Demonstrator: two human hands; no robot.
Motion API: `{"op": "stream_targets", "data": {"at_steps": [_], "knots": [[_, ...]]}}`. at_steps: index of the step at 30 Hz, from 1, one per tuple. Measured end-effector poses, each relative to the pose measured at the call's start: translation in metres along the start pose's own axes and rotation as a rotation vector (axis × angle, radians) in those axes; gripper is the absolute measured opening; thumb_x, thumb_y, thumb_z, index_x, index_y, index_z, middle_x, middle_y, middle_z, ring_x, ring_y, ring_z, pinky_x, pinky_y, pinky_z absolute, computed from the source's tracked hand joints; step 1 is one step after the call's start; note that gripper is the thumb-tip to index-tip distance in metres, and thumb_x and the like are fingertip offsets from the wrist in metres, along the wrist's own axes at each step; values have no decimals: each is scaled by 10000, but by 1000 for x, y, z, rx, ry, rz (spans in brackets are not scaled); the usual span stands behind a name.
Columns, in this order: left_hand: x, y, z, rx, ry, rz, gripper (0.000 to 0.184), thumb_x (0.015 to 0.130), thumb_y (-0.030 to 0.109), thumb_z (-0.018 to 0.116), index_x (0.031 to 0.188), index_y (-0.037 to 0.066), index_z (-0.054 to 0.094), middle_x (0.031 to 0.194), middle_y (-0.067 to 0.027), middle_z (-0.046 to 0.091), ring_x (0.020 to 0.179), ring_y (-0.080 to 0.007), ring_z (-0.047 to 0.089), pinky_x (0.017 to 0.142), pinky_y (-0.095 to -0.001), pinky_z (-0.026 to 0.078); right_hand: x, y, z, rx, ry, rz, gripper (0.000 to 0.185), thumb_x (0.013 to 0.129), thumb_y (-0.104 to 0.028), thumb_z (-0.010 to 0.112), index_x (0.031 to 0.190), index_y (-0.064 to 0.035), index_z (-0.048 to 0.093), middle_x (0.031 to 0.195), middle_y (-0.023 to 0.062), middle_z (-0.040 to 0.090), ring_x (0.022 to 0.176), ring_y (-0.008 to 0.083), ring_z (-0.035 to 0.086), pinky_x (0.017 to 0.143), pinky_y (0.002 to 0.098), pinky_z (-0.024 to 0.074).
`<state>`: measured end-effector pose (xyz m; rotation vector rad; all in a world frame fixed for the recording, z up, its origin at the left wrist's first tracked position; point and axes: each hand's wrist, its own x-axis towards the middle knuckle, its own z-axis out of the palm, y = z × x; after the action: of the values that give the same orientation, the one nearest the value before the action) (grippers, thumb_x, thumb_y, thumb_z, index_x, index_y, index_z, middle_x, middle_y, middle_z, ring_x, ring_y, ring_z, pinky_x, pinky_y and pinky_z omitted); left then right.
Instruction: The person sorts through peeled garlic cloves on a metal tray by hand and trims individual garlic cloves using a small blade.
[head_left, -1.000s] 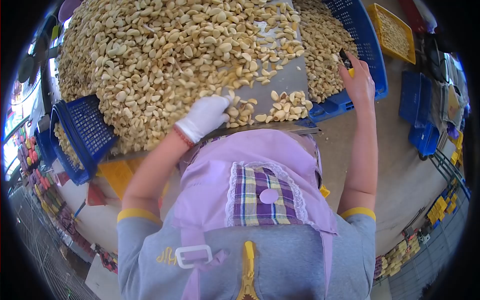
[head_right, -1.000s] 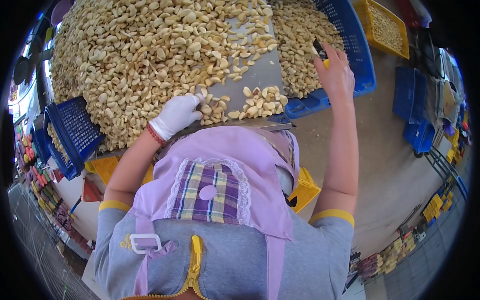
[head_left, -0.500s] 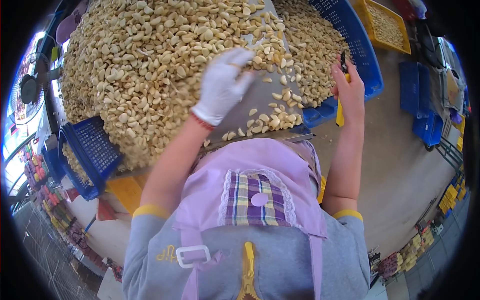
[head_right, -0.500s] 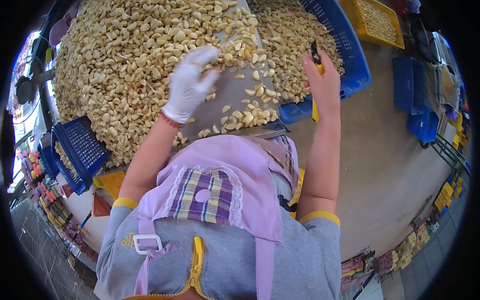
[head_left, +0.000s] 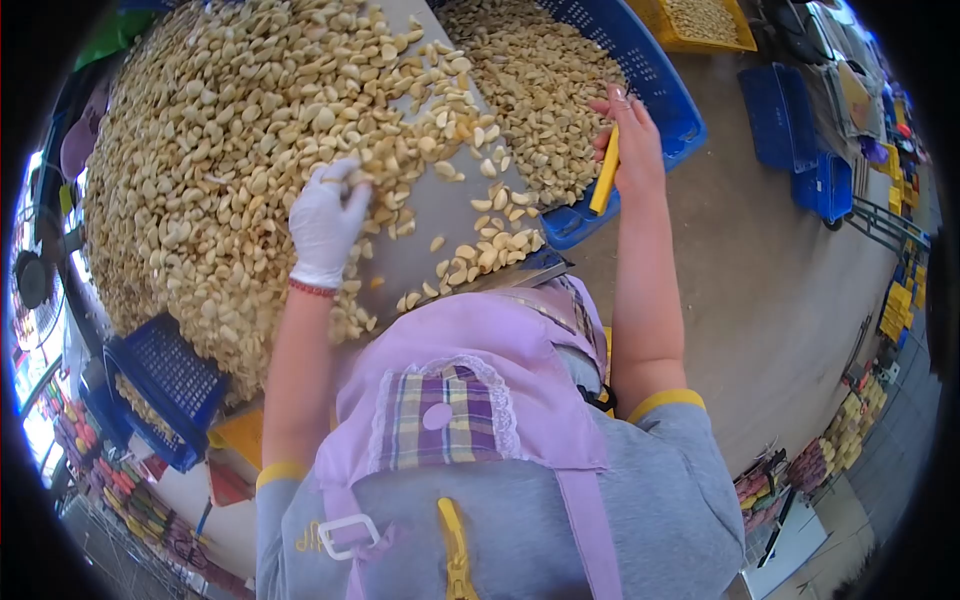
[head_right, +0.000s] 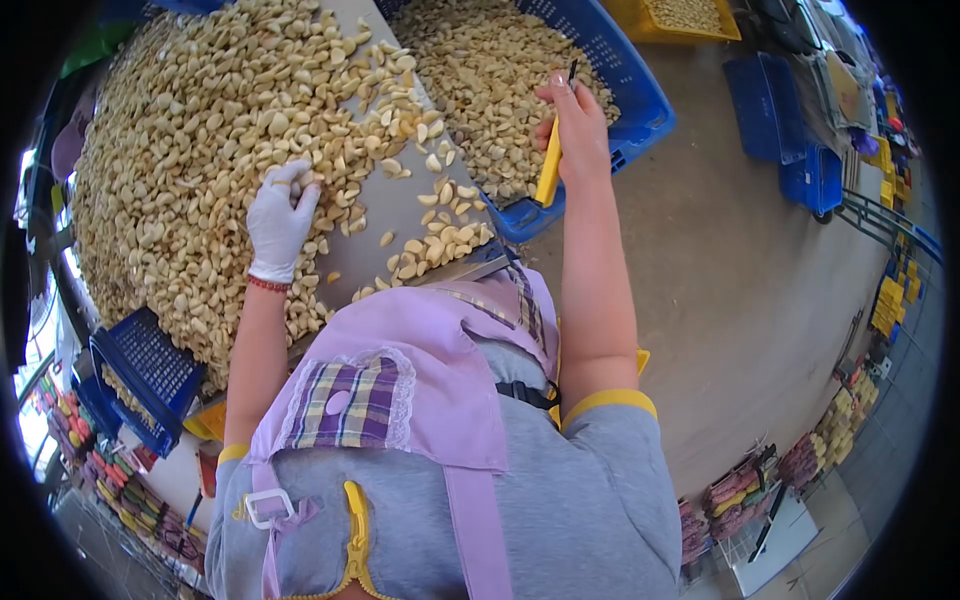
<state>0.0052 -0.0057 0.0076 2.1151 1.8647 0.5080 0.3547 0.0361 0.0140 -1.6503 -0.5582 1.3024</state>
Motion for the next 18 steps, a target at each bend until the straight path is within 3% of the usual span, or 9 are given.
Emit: {"op": "stream_targets", "data": {"at_steps": [4, 9, 12, 15, 18], "knots": [[-4, 0, -3, -35, -47, -129, 232, 805, 165, 680, 1025, 104, 642, 765, -41, 635, 629, -164, 611, 594, -297, 491, 35, 51, -10, 72, 38, 228, 325, 927, -349, 563, 1069, -59, 533, 929, 65, 614, 528, 115, 522, 436, 266, 422], [-10, -1, -1, -670, 8, -390, 235, 871, 45, 624, 1103, 31, 590, 910, -68, 680, 791, -97, 641, 684, -238, 515, 29, 70, 20, -56, 18, 370, 407, 915, -354, 571, 1195, -69, 497, 994, 94, 613, 528, 134, 536, 441, 279, 419], [-16, 1, 3, -842, -9, -498, 248, 900, 22, 588, 1143, -12, 556, 969, -98, 667, 858, -113, 636, 723, -228, 514, 50, 107, 31, -155, 89, 391, 484, 923, -362, 544, 1261, -36, 429, 1012, 109, 590, 637, 195, 636, 475, 317, 465], [-23, -2, 6, -997, -11, -510, 287, 913, 63, 590, 1184, -13, 535, 990, -111, 662, 816, -102, 622, 681, -213, 506, 79, 121, 45, -217, 105, 369, 496, 939, -346, 511, 1285, -11, 393, 1044, 122, 584, 682, 228, 678, 494, 336, 492], [-26, -4, 0, -1315, -131, -793, 274, 889, 60, 620, 1150, 3, 557, 995, -110, 674, 787, -123, 643, 666, -206, 503, 107, 110, 64, -195, 20, 340, 465, 946, -337, 503, 1259, -6, 408, 1050, 122, 581, 690, 225, 679, 481, 311, 483]]}}
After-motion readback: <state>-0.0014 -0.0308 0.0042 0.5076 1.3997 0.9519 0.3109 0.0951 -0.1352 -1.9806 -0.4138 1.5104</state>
